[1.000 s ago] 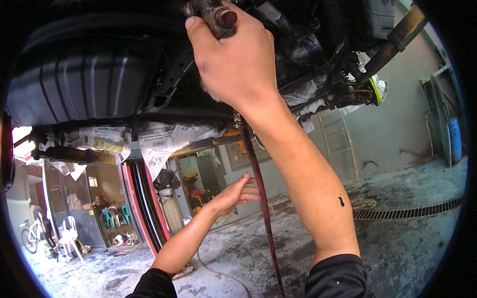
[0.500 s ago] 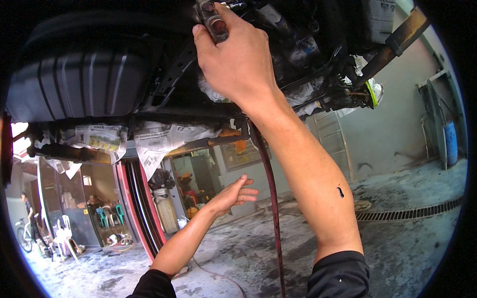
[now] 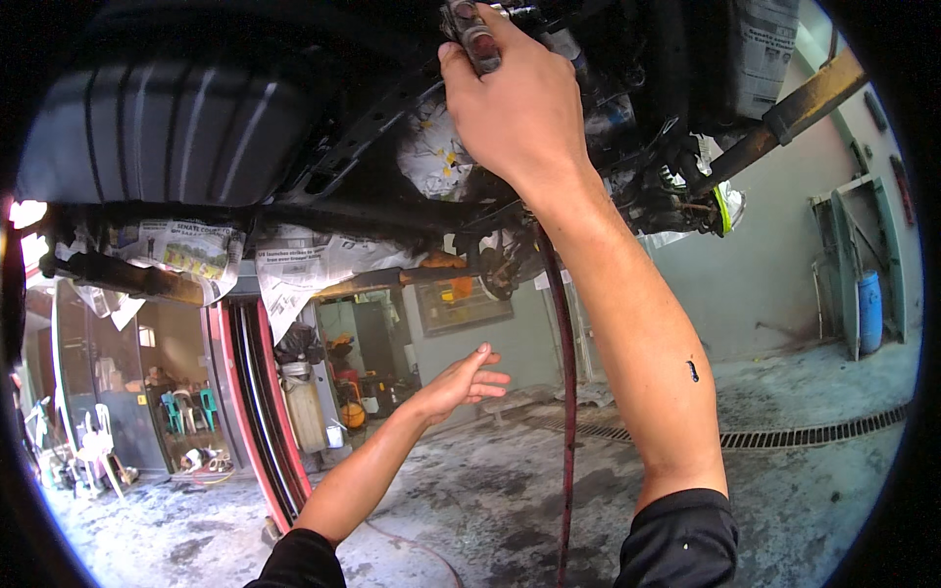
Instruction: The person uses a spray gun to apply a coating to the underside of a car raised on a lift. The person moves the spray gun along the undercarriage, covering multiple areas while holding the air hose with the other hand.
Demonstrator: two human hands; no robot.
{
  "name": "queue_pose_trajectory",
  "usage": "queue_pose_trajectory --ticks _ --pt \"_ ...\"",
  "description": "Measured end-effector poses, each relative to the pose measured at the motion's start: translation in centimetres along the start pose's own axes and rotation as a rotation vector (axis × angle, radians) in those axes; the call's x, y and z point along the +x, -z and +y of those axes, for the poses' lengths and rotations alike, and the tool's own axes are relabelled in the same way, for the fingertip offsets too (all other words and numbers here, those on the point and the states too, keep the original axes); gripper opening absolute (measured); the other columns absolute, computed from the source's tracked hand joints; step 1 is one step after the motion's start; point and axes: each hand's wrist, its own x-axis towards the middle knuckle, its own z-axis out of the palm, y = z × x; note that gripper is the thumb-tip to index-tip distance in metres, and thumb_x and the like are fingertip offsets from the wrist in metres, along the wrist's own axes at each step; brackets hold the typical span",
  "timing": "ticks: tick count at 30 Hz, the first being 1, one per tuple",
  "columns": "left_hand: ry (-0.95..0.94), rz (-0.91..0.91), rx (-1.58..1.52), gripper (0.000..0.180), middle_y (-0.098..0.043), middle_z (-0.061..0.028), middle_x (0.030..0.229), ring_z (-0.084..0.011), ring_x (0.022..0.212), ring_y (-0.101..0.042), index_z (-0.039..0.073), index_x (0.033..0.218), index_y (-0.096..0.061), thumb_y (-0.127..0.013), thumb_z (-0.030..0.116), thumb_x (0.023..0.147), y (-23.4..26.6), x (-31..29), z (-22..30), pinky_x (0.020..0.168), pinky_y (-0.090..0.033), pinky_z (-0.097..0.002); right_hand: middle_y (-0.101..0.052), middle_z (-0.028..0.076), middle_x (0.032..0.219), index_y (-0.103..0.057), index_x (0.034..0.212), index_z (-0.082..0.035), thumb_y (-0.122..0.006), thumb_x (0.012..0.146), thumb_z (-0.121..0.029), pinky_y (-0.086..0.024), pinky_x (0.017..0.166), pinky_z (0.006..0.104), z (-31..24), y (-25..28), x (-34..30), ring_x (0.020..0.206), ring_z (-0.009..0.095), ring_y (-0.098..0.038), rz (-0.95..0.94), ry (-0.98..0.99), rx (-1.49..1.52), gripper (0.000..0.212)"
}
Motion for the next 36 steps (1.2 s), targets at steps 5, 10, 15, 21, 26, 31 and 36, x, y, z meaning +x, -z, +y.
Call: queue_pose_trajectory --ticks 5,10,15,21,26,31,36 --pt "-0.002 -0.006 0.0 0.09 -0.053 -0.0181 0.145 -0.0236 0.128 -0.056 0.003 0.156 -0.027 -0.023 0.073 0.1 0.3 -0.2 -0.3 0.112 -0.034 -0.0472 -0.071 0.012 0.079 -0.07 0.112 -0.006 -0.066 0.095 -0.034 -0.052 0.076 0.037 0.0 -0.6 0.1 0.077 0.029 -0.069 0.078 0.102 -0.016 0.033" --pt "0.014 -0.021 -0.029 0.089 -0.053 -0.018 0.145 -0.0231 0.128 -0.056 0.003 0.156 -0.027 -0.023 0.072 0.101 0.0 -0.6 -0.6 0.111 -0.035 -0.0456 -0.069 0.008 0.076 -0.07 0.109 -0.005 -0.066 0.095 -0.031 -0.052 0.07 0.0334 -0.1 -0.7 0.2 0.07 0.02 -0.068 0.011 -0.031 0.023 0.03" --pt "-0.001 -0.051 -0.03 0.102 -0.049 -0.0235 0.148 -0.0292 0.129 -0.055 0.001 0.159 -0.022 -0.029 0.08 0.095 0.1 -0.7 -1.2 0.11 -0.036 -0.047 -0.066 0.001 0.072 -0.071 0.106 -0.005 -0.067 0.096 -0.027 -0.049 0.066 0.0275 -0.1 -1.2 -0.5 0.067 0.009 -0.063 0.023 -0.105 0.257 0.025" --pt "0.036 -0.013 -0.018 0.102 -0.05 -0.0235 0.146 -0.0278 0.127 -0.056 0.001 0.158 -0.022 -0.03 0.08 0.095 0.9 -1.3 -2.0 0.109 -0.037 -0.0471 -0.061 -0.001 0.068 -0.07 0.101 -0.004 -0.067 0.096 -0.027 -0.046 0.061 0.0276 -0.3 -1.9 -2.3 0.063 0.008 -0.056 0.014 -0.108 0.306 0.023" --pt "0.059 0.075 -0.005 0.086 -0.058 -0.0168 0.138 -0.0194 0.12 -0.059 0.002 0.154 -0.032 -0.027 0.07 0.102 1.5 -2.4 -2.1 0.107 -0.038 -0.0411 -0.065 0.003 0.072 -0.07 0.105 -0.003 -0.067 0.095 -0.026 -0.048 0.066 0.0279 -0.6 -3.1 -2.8 0.067 0.01 -0.061 -0.031 -0.11 0.307 0.025" --pt "0.091 0.086 -0.017 0.087 -0.057 -0.0168 0.14 -0.0203 0.122 -0.059 0.002 0.155 -0.031 -0.026 0.07 0.102 2.0 -3.7 -1.8 0.11 -0.036 -0.0447 -0.073 0.021 0.084 -0.065 0.122 -0.002 -0.064 0.095 -0.025 -0.055 0.076 0.0413 -1.1 -4.0 -3.7 0.085 0.04 -0.072 -0.016 -0.053 0.304 0.036" --pt "0.107 0.096 0.001 0.088 -0.056 -0.0158 0.142 -0.0216 0.124 -0.058 0.003 0.156 -0.029 -0.026 0.072 0.101 2.5 -3.8 -2.1 0.112 -0.034 -0.0481 -0.073 0.021 0.086 -0.064 0.122 0.0 -0.065 0.094 -0.025 -0.055 0.076 0.0404 -1.3 -3.8 -4.5 0.084 0.04 -0.072 -0.005 -0.087 0.337 0.038"
